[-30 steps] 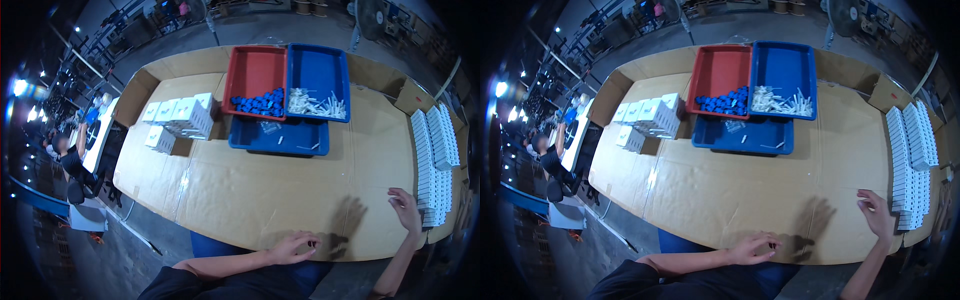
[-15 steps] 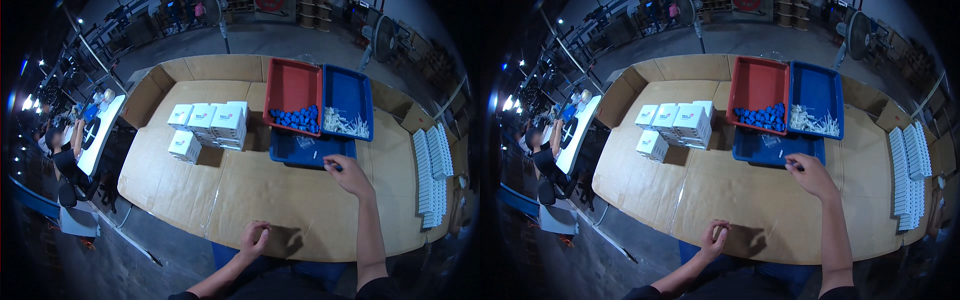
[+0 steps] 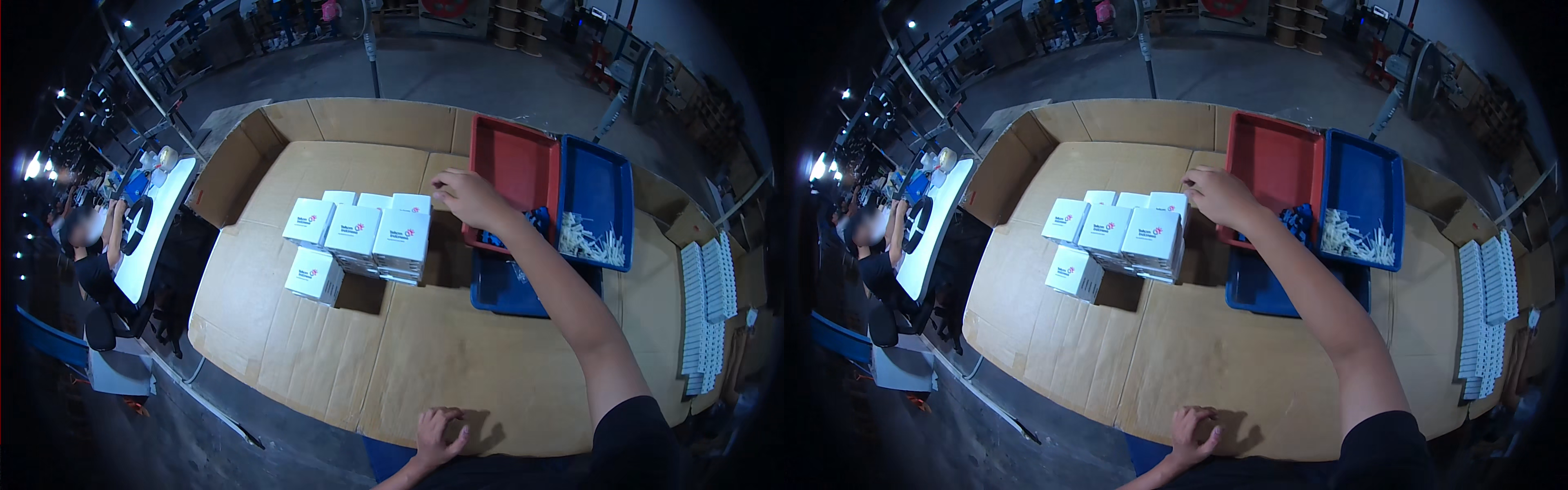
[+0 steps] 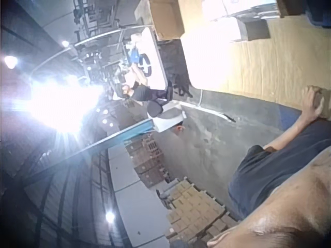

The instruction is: Packing electronic parts and components into a small cardboard box.

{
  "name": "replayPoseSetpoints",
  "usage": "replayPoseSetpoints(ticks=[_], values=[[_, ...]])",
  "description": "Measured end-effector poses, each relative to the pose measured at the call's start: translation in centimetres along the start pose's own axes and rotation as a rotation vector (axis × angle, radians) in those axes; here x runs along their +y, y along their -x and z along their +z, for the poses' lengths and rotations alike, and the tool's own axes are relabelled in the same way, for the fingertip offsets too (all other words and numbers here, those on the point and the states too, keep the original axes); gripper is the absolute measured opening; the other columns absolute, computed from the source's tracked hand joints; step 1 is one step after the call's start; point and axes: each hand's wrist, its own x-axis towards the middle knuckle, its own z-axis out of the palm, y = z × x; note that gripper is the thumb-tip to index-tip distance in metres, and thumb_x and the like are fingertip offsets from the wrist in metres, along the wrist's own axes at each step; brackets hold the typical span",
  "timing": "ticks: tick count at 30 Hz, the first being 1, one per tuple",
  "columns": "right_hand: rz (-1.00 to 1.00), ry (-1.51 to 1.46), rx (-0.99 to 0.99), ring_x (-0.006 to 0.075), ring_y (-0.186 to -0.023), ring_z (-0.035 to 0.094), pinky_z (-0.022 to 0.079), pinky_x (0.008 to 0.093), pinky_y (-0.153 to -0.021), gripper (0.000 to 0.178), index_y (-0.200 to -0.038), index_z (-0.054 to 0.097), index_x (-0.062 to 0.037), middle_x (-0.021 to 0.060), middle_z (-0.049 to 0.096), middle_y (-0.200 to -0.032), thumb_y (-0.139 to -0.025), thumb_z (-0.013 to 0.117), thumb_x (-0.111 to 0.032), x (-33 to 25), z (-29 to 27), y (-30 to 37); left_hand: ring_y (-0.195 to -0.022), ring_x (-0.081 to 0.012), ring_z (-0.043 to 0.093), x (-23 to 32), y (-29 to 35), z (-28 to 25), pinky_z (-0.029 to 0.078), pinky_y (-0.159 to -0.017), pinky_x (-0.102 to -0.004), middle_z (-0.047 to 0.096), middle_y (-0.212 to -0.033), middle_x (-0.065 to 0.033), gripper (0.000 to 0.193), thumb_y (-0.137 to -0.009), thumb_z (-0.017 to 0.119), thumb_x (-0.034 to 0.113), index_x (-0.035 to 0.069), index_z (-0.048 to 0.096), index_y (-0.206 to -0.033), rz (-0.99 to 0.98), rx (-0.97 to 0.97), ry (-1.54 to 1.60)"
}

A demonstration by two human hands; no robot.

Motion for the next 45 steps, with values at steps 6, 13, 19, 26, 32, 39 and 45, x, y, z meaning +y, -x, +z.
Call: replayPoseSetpoints(ticks=[6,13,19,26,32,39,45], values=[[-0.01,0.228,-0.441,0.0392,-0.109,0.069,0.054,0.045,-0.093,0.06,-0.12,0.071,0.0049,0.0237,0.072,-0.117,-0.091,0.075,-0.048,3.8,4.7,-9.0,-0.096,-0.026,0.063,-0.5,-0.3,0.0,0.044,-0.084,-0.0388,0.07,-0.104,-0.0051,0.028,-0.084,0.077,0.025,0.01,0.067,-0.107,-0.021,-0.03,-0.005],[0.112,0.101,-0.831,0.0283,-0.103,0.073,0.055,0.0381,-0.09,0.057,-0.125,0.073,-0.0009,0.0189,0.076,-0.115,-0.085,0.085,-0.04,6.6,5.7,-10.7,-0.097,-0.026,0.064,-0.5,-0.4,-0.1,0.045,-0.084,-0.0384,0.071,-0.106,-0.0055,0.027,-0.082,0.078,0.024,0.011,0.069,-0.104,-0.023,-0.068,-0.014],[0.052,-0.09,-0.363,0.0218,-0.105,0.069,0.054,0.0364,-0.093,0.042,-0.119,0.071,-0.002,0.0129,0.074,-0.114,-0.082,0.087,-0.017,5.5,3.6,-8.1,-0.095,-0.0266,0.065,-0.7,-0.5,0.0,0.045,-0.083,-0.0383,0.071,-0.103,-0.0062,0.025,-0.082,0.078,0.022,0.01,0.069,-0.103,-0.014,-0.067,0.04],[-0.054,-0.546,0.213,0.0132,-0.103,0.067,0.059,0.0295,-0.087,0.038,-0.119,0.065,-0.0048,0.0043,0.07,-0.106,-0.086,0.082,-0.003,-3.7,-4.9,1.9,-0.087,-0.027,0.063,0.0,-1.2,-0.5,0.045,-0.076,-0.0382,0.07,-0.097,-0.006,0.022,-0.085,0.076,0.018,0.008,0.068,-0.102,0.027,0.001,0.099],[0.145,-0.704,0.343,0.0088,-0.098,0.067,0.054,0.0274,-0.089,0.046,-0.115,0.061,-0.0079,0.0026,0.072,-0.103,-0.081,0.09,-0.013,-7.2,-7.6,15.0,-0.086,-0.0236,0.066,-0.6,-0.1,0.6,0.05,-0.083,-0.0346,0.069,-0.094,-0.0096,0.019,-0.095,0.071,0.014,0.004,0.069,-0.111,-0.119,-0.02,0.314],[0.279,-0.779,0.244,0.0091,-0.1,0.068,0.055,0.027,-0.089,0.059,-0.137,0.06,-0.0056,0.0024,0.073,-0.108,-0.083,0.086,-0.008,-8.0,-7.2,28.2,-0.097,-0.0193,0.064,2.8,-6.1,0.9,0.052,-0.094,-0.0343,0.065,-0.114,-0.0127,0.038,-0.11,0.049,0.029,-0.001,0.055,-0.133,-0.398,-0.147,0.862],[0.354,-0.958,0.155,0.0112,-0.103,0.067,0.054,0.0289,-0.093,0.057,-0.13,0.064,-0.0065,0.0013,0.071,-0.111,-0.078,0.087,0.001,-8.7,-4.0,36.3,-0.105,-0.0294,0.068,7.1,-9.0,2.2,0.058,-0.088,-0.0432,0.065,-0.12,-0.0176,0.082,-0.106,0.027,0.07,0.001,0.048,-0.144,-0.684,-0.629,1.413]])
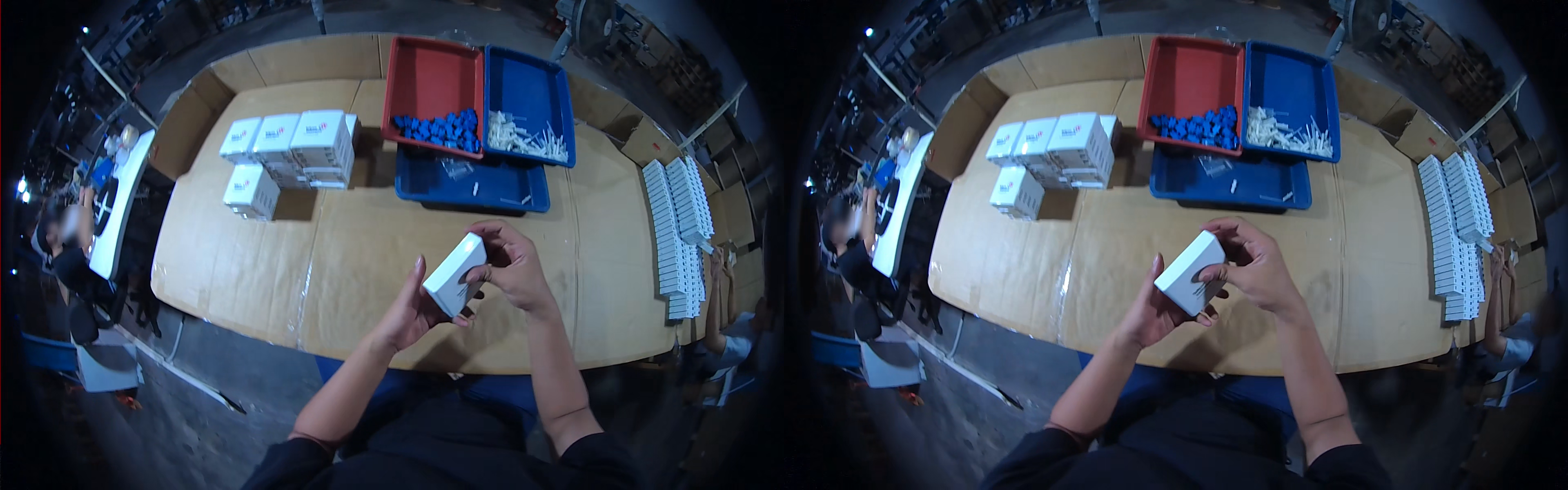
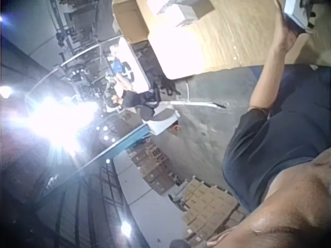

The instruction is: Packing electronic parts and components into a small cardboard box.

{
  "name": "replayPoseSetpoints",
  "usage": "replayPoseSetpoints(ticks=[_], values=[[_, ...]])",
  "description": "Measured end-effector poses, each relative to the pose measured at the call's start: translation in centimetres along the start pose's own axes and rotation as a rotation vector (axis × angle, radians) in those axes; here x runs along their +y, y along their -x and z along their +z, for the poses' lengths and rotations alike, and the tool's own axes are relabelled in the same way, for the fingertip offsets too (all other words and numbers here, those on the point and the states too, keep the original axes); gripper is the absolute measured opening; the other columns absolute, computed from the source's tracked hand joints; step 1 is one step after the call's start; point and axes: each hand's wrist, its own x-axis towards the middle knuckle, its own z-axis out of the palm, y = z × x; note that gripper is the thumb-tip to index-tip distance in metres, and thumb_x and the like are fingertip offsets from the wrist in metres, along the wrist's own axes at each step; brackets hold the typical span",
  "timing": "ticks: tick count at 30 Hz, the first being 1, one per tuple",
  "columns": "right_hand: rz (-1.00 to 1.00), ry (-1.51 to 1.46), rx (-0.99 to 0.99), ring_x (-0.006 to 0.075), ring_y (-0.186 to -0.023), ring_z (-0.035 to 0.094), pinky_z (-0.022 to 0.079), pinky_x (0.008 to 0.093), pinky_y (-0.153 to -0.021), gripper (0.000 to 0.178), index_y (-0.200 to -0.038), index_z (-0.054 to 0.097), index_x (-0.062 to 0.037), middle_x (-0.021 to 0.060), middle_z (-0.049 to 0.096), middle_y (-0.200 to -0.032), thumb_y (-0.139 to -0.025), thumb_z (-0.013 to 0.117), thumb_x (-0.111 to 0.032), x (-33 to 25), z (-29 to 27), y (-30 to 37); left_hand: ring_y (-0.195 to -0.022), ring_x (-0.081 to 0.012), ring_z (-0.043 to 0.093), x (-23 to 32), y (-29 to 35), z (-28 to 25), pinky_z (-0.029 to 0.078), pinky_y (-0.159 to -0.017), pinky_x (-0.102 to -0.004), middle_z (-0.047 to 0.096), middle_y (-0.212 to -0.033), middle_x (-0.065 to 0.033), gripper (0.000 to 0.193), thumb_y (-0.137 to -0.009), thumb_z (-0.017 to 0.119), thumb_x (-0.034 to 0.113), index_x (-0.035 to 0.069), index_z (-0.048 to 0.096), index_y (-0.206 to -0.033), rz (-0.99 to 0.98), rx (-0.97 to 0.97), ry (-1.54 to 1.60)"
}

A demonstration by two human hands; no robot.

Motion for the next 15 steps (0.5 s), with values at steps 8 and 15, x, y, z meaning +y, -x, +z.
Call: replayPoseSetpoints(ticks=[8,15], values=[[-0.253,0.32,0.021,0.0223,-0.125,0.061,0.051,0.0328,-0.102,0.067,-0.145,0.059,-0.0049,0.012,0.06,-0.139,-0.083,0.085,-0.01,3.3,1.5,4.8,-0.101,-0.0226,0.068,-2.9,1.5,2.5,0.059,-0.089,-0.0422,0.065,-0.116,-0.0086,0.069,-0.105,0.041,0.063,0.005,0.05,-0.142,-0.026,0.109,-0.043],[-0.42,0.472,-0.034,0.0369,-0.137,0.053,0.046,0.045,-0.113,0.076,-0.152,0.049,-0.0007,0.0208,0.047,-0.152,-0.086,0.078,-0.027,4.4,2.4,6.1,-0.109,-0.0203,0.067,-5.2,1.5,4.7,0.056,-0.093,-0.0379,0.064,-0.12,-0.0076,0.066,-0.105,0.038,0.064,0.01,0.048,-0.142,0.114,0.388,-0.064]])
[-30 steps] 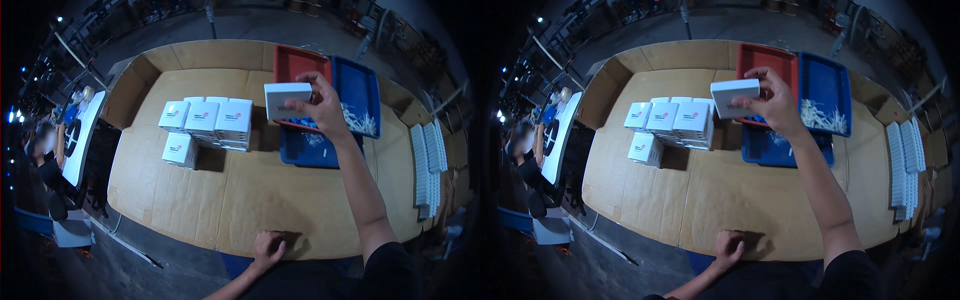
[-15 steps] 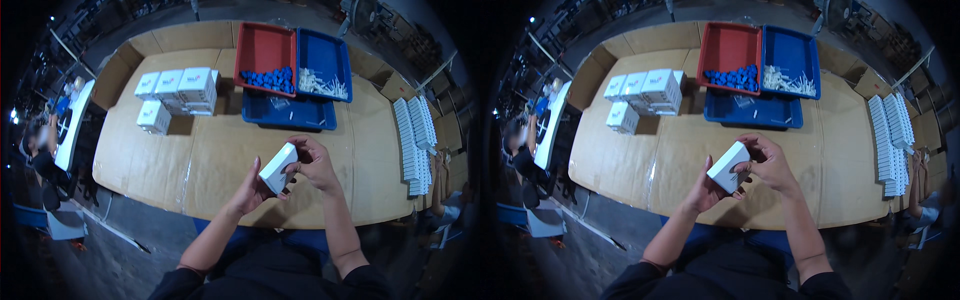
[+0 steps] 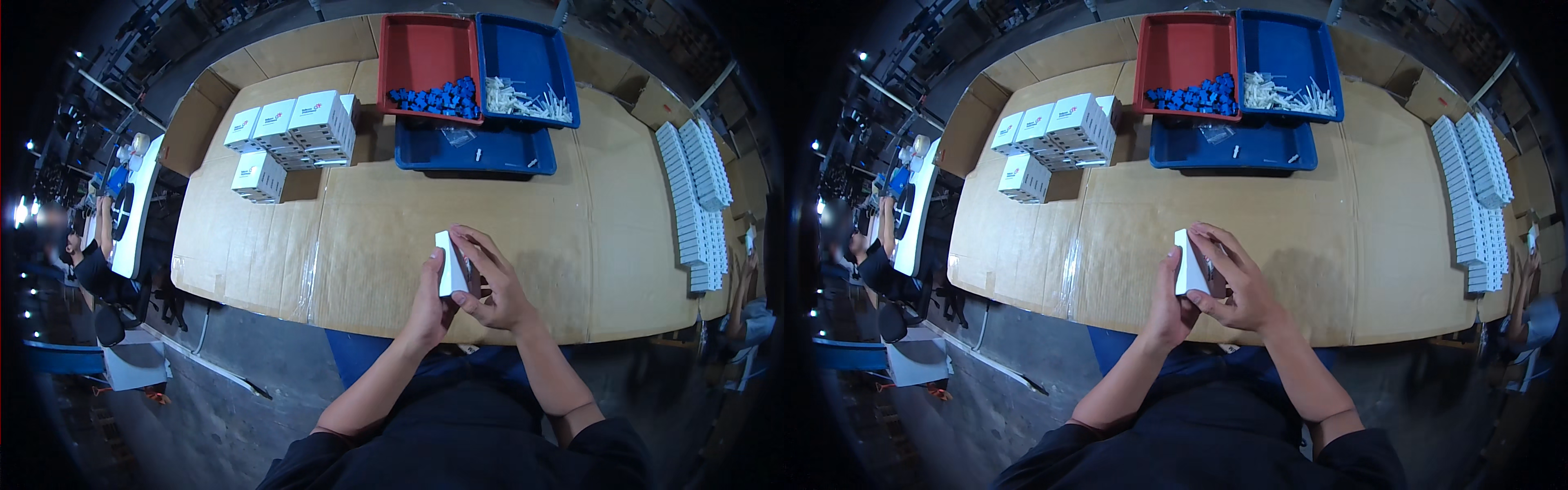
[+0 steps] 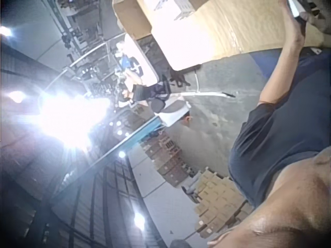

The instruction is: Packing electronic parts and components into a small cardboard box.

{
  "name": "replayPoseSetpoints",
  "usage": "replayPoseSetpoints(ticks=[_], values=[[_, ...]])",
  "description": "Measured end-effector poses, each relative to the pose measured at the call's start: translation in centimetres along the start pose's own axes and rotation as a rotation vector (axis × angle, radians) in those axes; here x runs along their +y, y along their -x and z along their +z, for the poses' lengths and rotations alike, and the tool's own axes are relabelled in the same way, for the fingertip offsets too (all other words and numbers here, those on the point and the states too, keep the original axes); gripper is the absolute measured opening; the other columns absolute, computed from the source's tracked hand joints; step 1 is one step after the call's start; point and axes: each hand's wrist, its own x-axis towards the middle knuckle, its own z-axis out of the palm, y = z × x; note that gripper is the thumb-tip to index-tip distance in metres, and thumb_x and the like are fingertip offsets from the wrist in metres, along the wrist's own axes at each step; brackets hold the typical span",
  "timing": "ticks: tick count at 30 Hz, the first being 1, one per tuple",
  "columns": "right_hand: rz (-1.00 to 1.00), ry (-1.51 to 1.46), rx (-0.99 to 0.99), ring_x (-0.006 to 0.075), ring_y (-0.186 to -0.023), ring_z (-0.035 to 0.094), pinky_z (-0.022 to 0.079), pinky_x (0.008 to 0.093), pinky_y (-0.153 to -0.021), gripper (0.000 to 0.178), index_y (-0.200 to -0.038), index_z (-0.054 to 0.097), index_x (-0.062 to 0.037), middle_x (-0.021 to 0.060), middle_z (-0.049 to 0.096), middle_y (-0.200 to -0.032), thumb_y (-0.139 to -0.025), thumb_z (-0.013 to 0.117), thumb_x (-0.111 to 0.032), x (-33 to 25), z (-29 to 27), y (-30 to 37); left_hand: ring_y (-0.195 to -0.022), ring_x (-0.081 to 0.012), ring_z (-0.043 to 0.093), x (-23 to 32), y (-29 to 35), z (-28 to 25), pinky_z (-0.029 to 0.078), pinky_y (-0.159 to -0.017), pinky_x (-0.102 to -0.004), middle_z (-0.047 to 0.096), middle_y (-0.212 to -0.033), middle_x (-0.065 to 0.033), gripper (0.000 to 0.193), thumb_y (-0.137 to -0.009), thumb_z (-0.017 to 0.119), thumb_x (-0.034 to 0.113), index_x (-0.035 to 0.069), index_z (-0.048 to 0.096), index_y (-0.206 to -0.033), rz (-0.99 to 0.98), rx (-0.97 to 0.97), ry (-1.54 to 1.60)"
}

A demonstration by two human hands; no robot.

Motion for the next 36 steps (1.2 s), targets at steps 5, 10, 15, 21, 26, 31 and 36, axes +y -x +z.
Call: replayPoseSetpoints(ticks=[5,10,15,21,26,31,36], values=[[-0.119,0.097,0.026,0.0406,-0.134,0.053,0.046,0.0461,-0.112,0.076,-0.149,0.05,0.0054,0.0258,0.05,-0.148,-0.088,0.072,-0.035,1.2,0.3,0.5,-0.11,-0.0168,0.066,0.6,1.0,1.0,0.058,-0.091,-0.0322,0.063,-0.122,-0.0066,0.066,-0.107,0.038,0.064,0.011,0.046,-0.145,-0.033,0.006,-0.025],[-0.149,0.15,0.057,0.0419,-0.132,0.054,0.047,0.0463,-0.11,0.078,-0.147,0.051,0.0086,0.0276,0.05,-0.148,-0.09,0.071,-0.041,1.4,1.0,0.8,-0.11,-0.0158,0.065,0.2,0.7,0.2,0.056,-0.09,-0.0305,0.062,-0.123,-0.0065,0.065,-0.106,0.043,0.063,0.011,0.049,-0.144,-0.088,-0.023,-0.086],[-0.199,0.186,0.17,0.0447,-0.126,0.06,0.05,0.047,-0.106,0.073,-0.144,0.053,0.0111,0.0289,0.058,-0.141,-0.098,0.064,-0.045,1.9,1.4,1.5,-0.11,-0.0152,0.064,-0.5,0.6,0.7,0.054,-0.092,-0.0298,0.062,-0.121,-0.0052,0.064,-0.106,0.045,0.062,0.009,0.05,-0.141,-0.058,-0.009,-0.066],[-0.244,0.223,0.225,0.0469,-0.123,0.064,0.053,0.0477,-0.102,0.069,-0.138,0.058,0.0125,0.0301,0.061,-0.138,-0.1,0.06,-0.046,2.0,1.3,1.5,-0.11,-0.0147,0.063,-1.8,0.1,0.8,0.053,-0.09,-0.0289,0.062,-0.119,-0.0043,0.064,-0.105,0.047,0.062,0.008,0.049,-0.141,0.011,-0.021,-0.061],[-0.225,0.23,0.245,0.0468,-0.124,0.063,0.053,0.048,-0.104,0.069,-0.138,0.058,0.0129,0.03,0.062,-0.138,-0.101,0.059,-0.045,2.0,1.7,2.8,-0.108,-0.0138,0.062,-2.5,0.6,1.2,0.053,-0.089,-0.0286,0.062,-0.119,-0.0028,0.063,-0.105,0.046,0.061,0.009,0.048,-0.141,-0.017,-0.002,-0.038],[-0.203,0.217,0.221,0.0477,-0.126,0.062,0.052,0.0482,-0.105,0.066,-0.138,0.057,0.0123,0.0312,0.06,-0.139,-0.103,0.056,-0.044,1.7,2.3,3.3,-0.105,-0.0119,0.062,-3.4,0.7,0.3,0.053,-0.082,-0.0258,0.061,-0.119,-0.0015,0.062,-0.105,0.046,0.061,0.01,0.049,-0.141,0.017,0.023,-0.029],[-0.179,0.193,0.227,0.0471,-0.128,0.061,0.051,0.0488,-0.106,0.064,-0.142,0.055,0.0103,0.0299,0.059,-0.141,-0.107,0.05,-0.043,1.6,2.7,3.4,-0.099,-0.0084,0.06,-3.1,0.9,0.5,0.051,-0.074,-0.0235,0.06,-0.117,-0.0003,0.061,-0.106,0.045,0.06,0.01,0.047,-0.142,0.023,0.035,-0.044]])
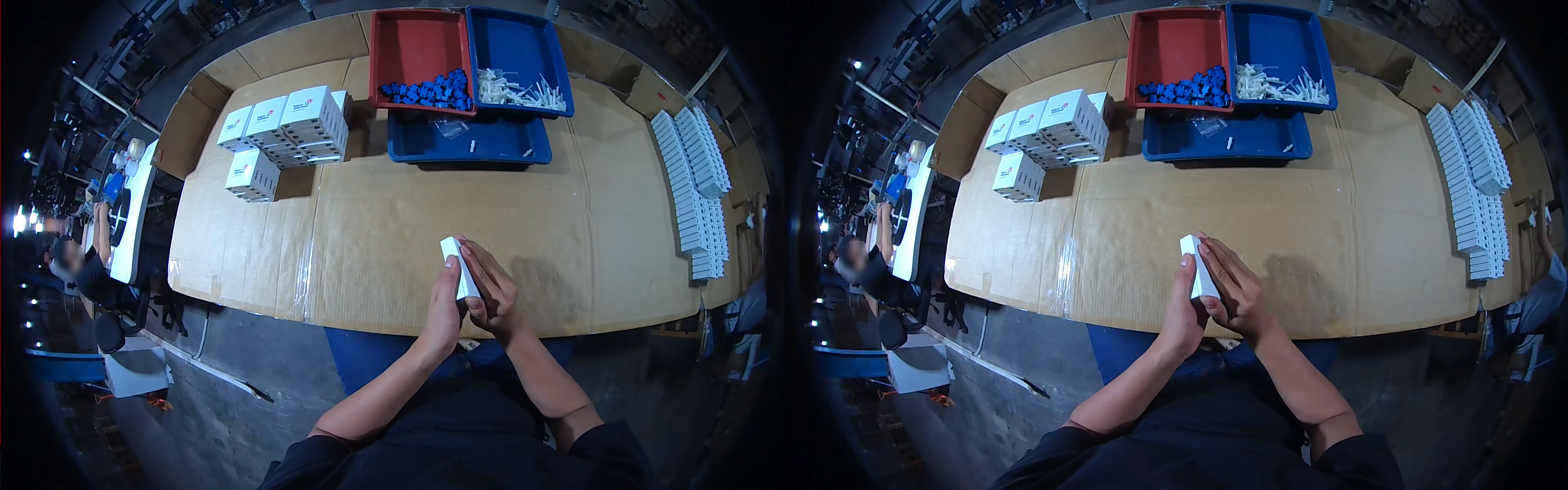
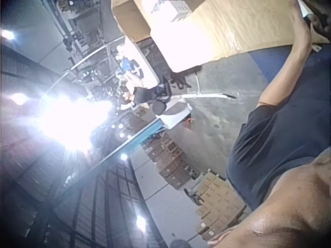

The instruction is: Packing electronic parts and components into a small cardboard box.

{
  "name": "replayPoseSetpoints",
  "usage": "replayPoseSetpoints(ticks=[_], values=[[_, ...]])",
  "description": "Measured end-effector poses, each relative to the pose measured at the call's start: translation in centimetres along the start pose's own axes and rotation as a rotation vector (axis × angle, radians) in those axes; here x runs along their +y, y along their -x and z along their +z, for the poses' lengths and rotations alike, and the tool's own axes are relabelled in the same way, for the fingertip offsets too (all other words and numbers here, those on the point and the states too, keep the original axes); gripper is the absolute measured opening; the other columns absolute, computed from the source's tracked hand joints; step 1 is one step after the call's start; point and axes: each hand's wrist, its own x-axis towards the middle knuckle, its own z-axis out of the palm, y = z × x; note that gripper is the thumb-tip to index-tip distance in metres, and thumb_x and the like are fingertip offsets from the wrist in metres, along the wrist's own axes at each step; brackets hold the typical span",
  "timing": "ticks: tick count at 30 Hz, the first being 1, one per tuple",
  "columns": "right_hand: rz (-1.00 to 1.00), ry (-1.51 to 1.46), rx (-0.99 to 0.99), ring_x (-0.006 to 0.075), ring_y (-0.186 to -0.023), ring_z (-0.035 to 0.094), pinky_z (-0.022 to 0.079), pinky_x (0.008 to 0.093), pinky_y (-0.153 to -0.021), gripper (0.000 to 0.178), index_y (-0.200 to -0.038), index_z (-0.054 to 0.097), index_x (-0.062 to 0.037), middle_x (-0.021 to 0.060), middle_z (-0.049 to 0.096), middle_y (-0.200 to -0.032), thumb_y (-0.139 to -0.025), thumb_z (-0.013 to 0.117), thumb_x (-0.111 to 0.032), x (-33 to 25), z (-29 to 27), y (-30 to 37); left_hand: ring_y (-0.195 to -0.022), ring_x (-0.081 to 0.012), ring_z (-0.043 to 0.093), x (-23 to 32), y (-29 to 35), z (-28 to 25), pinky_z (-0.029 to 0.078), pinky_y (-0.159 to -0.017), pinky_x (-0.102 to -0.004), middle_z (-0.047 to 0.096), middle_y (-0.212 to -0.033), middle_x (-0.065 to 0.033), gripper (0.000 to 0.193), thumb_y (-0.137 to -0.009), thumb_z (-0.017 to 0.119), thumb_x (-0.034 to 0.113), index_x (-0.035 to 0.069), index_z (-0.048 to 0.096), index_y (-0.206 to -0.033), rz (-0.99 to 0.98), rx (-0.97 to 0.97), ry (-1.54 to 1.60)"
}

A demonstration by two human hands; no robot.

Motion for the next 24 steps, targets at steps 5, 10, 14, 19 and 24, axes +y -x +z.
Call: replayPoseSetpoints(ticks=[5,10,14,19,24], values=[[0.049,-0.03,0.003,0.0465,-0.128,0.061,0.051,0.0483,-0.106,0.064,-0.143,0.056,0.0074,0.0282,0.059,-0.142,-0.108,0.047,-0.045,-0.1,0.7,0.4,-0.1,-0.0097,0.061,-0.5,0.2,-1.0,0.052,-0.077,-0.0257,0.061,-0.117,-0.0014,0.06,-0.108,0.042,0.059,0.009,0.047,-0.142,0.009,0.007,-0.008],[0.068,-0.16,-0.015,0.0445,-0.133,0.058,0.049,0.0474,-0.109,0.072,-0.14,0.059,0.0077,0.0269,0.06,-0.143,-0.106,0.047,-0.055,0.0,0.7,-0.4,-0.108,-0.014,0.062,0.4,0.4,-0.9,0.05,-0.095,-0.032,0.061,-0.123,-0.0047,0.057,-0.109,0.043,0.055,0.009,0.047,-0.142,0.036,0.037,0.018],[0.125,-0.126,0.061,0.0389,-0.138,0.054,0.045,0.042,-0.111,0.069,-0.131,0.064,0.0106,0.0236,0.058,-0.146,-0.101,0.06,-0.052,-0.8,-0.2,-1.4,-0.109,-0.0158,0.059,0.8,-0.1,-1.4,0.049,-0.093,-0.0301,0.057,-0.131,-0.0087,0.064,-0.11,0.044,0.044,0.009,0.029,-0.162,0.233,-0.029,-0.141],[0.33,-0.114,-0.035,0.0332,-0.135,0.058,0.048,0.0414,-0.109,0.048,-0.132,0.066,0.0062,0.0194,0.059,-0.147,-0.097,0.073,-0.026,-2.9,-0.5,-1.1,-0.107,-0.0125,0.052,1.9,0.0,-2.0,0.045,-0.097,-0.0294,0.052,-0.128,-0.0073,0.072,-0.112,0.046,0.035,0.009,0.011,-0.169,0.421,-0.081,-0.368],[0.279,-0.131,0.012,0.0382,-0.128,0.063,0.052,0.0411,-0.105,0.043,-0.139,0.061,0.0073,0.0248,0.058,-0.146,-0.102,0.062,-0.016,-4.5,1.2,-0.3,-0.137,-0.0201,0.044,1.0,-0.2,-2.1,0.037,-0.114,-0.0341,0.035,-0.159,-0.0138,0.076,-0.112,0.043,0.043,0.002,0.011,-0.166,0.61,-0.054,-0.414]])
